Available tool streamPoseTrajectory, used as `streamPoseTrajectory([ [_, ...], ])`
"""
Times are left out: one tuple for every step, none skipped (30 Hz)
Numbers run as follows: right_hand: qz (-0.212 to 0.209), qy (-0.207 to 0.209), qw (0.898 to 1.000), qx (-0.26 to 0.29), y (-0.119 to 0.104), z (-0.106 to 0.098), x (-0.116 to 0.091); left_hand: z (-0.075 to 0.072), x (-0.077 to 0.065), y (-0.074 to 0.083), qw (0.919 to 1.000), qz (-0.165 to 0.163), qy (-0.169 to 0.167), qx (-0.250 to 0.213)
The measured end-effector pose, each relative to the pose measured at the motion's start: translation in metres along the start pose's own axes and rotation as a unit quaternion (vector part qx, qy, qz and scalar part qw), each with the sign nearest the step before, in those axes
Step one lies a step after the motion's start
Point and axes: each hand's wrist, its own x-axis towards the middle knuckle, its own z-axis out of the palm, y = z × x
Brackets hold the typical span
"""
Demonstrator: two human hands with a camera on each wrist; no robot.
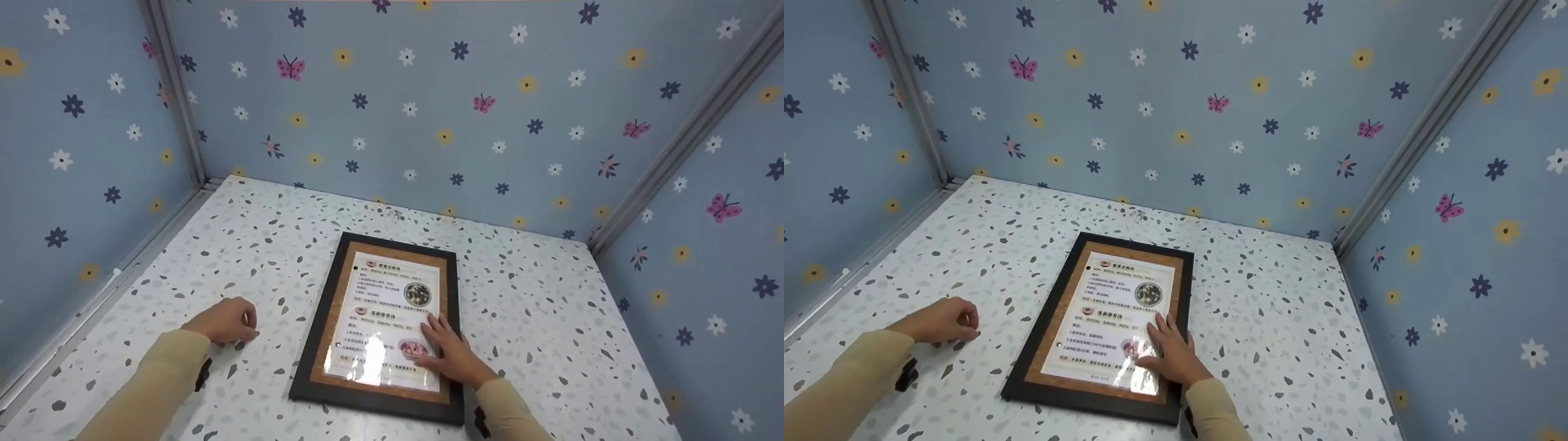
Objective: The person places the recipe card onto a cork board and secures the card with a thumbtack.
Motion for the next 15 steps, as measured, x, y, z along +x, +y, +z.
streamPoseTrajectory([
  [-0.006,0.001,1.000,0.002,0.000,0.001,0.000,0.002,0.000,-0.001,1.0000,0.004,0.004,0.001],
  [-0.010,0.002,1.000,0.005,0.001,0.001,0.000,0.003,0.000,-0.002,0.9999,0.010,0.008,0.004],
  [-0.014,0.003,1.000,0.008,0.001,0.002,0.000,0.004,0.001,-0.002,0.9998,0.017,0.012,0.007],
  [-0.018,0.005,1.000,0.010,0.002,0.002,0.000,0.005,0.001,-0.002,0.9995,0.024,0.017,0.012],
  [-0.021,0.008,1.000,0.012,0.002,0.002,0.000,0.006,0.001,-0.002,0.9992,0.029,0.023,0.015],
  [-0.022,0.011,1.000,0.013,0.003,0.003,-0.001,0.007,0.001,-0.001,0.9989,0.032,0.028,0.018],
  [-0.021,0.013,1.000,0.015,0.003,0.002,-0.001,0.008,0.002,-0.001,0.9986,0.036,0.032,0.020],
  [-0.019,0.013,1.000,0.015,0.004,0.002,-0.001,0.009,0.004,-0.002,0.9984,0.039,0.036,0.022],
  [-0.016,0.015,1.000,0.016,0.004,0.002,-0.001,0.009,0.006,-0.002,0.9983,0.040,0.037,0.020],
  [-0.013,0.016,1.000,0.017,0.004,0.002,-0.002,0.009,0.006,-0.002,0.9982,0.042,0.039,0.018],
  [-0.012,0.018,1.000,0.019,0.002,0.003,-0.003,0.009,0.006,-0.003,0.9980,0.049,0.037,0.015],
  [-0.014,0.019,1.000,0.020,0.002,0.003,-0.003,0.008,0.004,-0.001,0.9976,0.055,0.039,0.012],
  [-0.020,0.018,0.999,0.020,0.003,0.004,-0.004,0.008,0.002,-0.001,0.9967,0.069,0.041,0.008],
  [-0.029,0.024,0.999,0.013,0.001,0.003,-0.005,0.006,-0.005,0.007,0.9956,0.083,0.043,0.002],
  [-0.041,0.030,0.999,0.005,0.000,0.002,-0.007,0.002,-0.018,0.022,0.9941,0.095,0.052,0.007],
])
